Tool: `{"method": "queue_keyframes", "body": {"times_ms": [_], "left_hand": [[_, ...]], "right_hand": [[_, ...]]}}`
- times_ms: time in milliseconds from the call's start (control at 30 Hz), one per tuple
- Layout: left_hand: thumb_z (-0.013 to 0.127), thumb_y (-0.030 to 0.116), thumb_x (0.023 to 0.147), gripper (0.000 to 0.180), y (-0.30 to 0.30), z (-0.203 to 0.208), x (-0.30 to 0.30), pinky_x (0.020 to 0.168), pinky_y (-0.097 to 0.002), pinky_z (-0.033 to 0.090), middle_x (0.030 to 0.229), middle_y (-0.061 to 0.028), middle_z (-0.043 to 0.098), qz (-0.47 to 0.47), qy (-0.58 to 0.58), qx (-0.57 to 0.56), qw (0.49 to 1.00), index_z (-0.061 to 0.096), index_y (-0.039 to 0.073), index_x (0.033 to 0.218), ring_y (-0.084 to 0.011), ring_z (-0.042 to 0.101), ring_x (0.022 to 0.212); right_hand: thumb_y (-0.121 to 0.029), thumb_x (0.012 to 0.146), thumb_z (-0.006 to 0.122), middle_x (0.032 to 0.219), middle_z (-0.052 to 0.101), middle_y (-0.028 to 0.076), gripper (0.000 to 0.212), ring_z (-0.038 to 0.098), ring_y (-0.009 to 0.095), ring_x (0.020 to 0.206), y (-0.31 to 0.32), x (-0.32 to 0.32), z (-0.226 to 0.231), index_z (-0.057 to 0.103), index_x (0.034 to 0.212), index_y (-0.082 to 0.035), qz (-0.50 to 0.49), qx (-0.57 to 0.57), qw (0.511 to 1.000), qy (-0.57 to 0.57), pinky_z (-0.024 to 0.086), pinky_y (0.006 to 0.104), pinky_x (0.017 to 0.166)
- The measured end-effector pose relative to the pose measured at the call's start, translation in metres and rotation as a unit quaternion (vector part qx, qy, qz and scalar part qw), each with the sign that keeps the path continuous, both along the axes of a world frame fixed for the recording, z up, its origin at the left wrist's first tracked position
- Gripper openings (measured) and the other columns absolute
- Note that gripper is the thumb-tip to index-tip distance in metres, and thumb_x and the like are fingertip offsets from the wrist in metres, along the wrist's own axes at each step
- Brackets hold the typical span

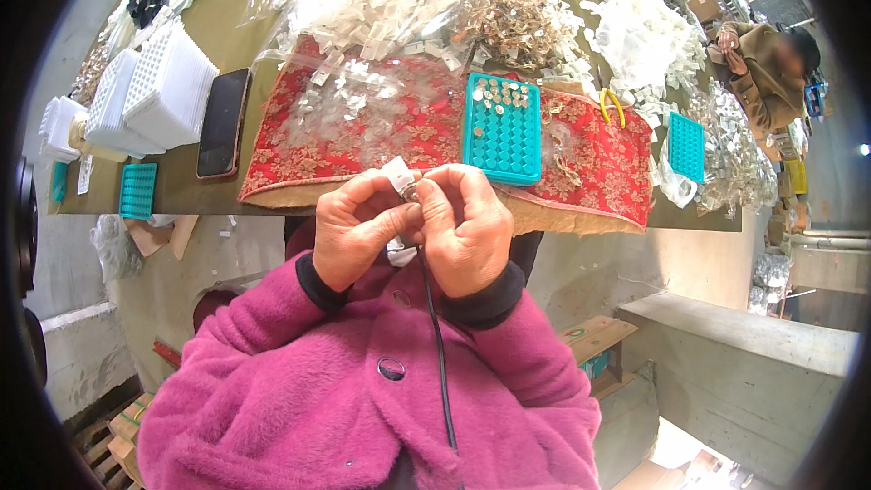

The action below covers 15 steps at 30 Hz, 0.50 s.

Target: The person assembles small white plastic components by hand, inserting pins and snapping pieces together. They occasionally use pliers to adjust or trim parts. The assembled units are placed into a blue tray on the table.

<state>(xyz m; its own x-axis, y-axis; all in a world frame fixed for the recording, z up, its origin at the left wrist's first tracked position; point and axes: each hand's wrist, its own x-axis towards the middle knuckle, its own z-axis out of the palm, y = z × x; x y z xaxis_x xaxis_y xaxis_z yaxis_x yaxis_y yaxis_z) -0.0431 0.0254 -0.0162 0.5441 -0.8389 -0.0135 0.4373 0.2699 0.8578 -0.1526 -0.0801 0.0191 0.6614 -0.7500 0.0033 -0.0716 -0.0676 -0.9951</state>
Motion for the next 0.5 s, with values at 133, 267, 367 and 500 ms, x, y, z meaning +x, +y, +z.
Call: {"method": "queue_keyframes", "body": {"times_ms": [133, 267, 367, 500], "left_hand": [[0.072, -0.003, 0.097, 0.031, 0.005, 0.001, 0.007, 0.077, -0.0279, 0.061, 0.107, -0.0097, 0.074, -0.039, 0.061, 0.016, 0.997, 0.065, -0.004, 0.127, -0.0135, 0.071, 0.090], [0.073, -0.002, 0.096, 0.031, 0.005, -0.002, 0.007, 0.077, -0.0278, 0.061, 0.109, -0.0077, 0.073, -0.006, 0.029, 0.003, 1.000, 0.068, -0.003, 0.127, -0.0138, 0.071, 0.091], [0.074, -0.005, 0.094, 0.027, 0.005, -0.005, 0.010, 0.075, -0.0267, 0.060, 0.109, -0.0076, 0.071, 0.079, -0.279, -0.009, 0.957, 0.072, -0.002, 0.120, -0.0139, 0.071, 0.089], [0.075, -0.006, 0.091, 0.023, 0.011, -0.003, 0.016, 0.077, -0.0286, 0.061, 0.113, -0.0129, 0.071, 0.020, -0.270, -0.008, 0.963, 0.074, -0.004, 0.114, -0.0173, 0.073, 0.088]], "right_hand": [[-0.006, 0.104, 0.065, 0.086, 0.070, 0.003, 0.008, 0.063, 0.006, 0.068, -0.006, -0.006, 0.003, 0.065, 0.110, 0.000, 0.014, 0.018, 1.000, -0.020, 0.054, 0.0228, 0.060], [-0.010, 0.105, 0.065, 0.085, 0.069, 0.002, 0.011, 0.058, 0.004, 0.065, -0.006, -0.011, 0.006, 0.065, 0.108, 0.001, 0.054, 0.030, 0.998, 0.004, 0.048, 0.0214, 0.057], [-0.015, 0.106, 0.066, 0.079, 0.065, 0.000, 0.013, 0.050, 0.003, 0.057, -0.007, -0.012, 0.009, 0.064, 0.103, -0.002, 0.097, 0.089, 0.990, 0.039, 0.038, 0.0191, 0.050], [-0.019, 0.104, 0.070, 0.073, 0.064, 0.000, 0.020, 0.051, 0.003, 0.054, -0.020, -0.012, 0.017, 0.065, 0.093, -0.004, 0.157, 0.146, 0.971, 0.104, 0.038, 0.0202, 0.048]]}}
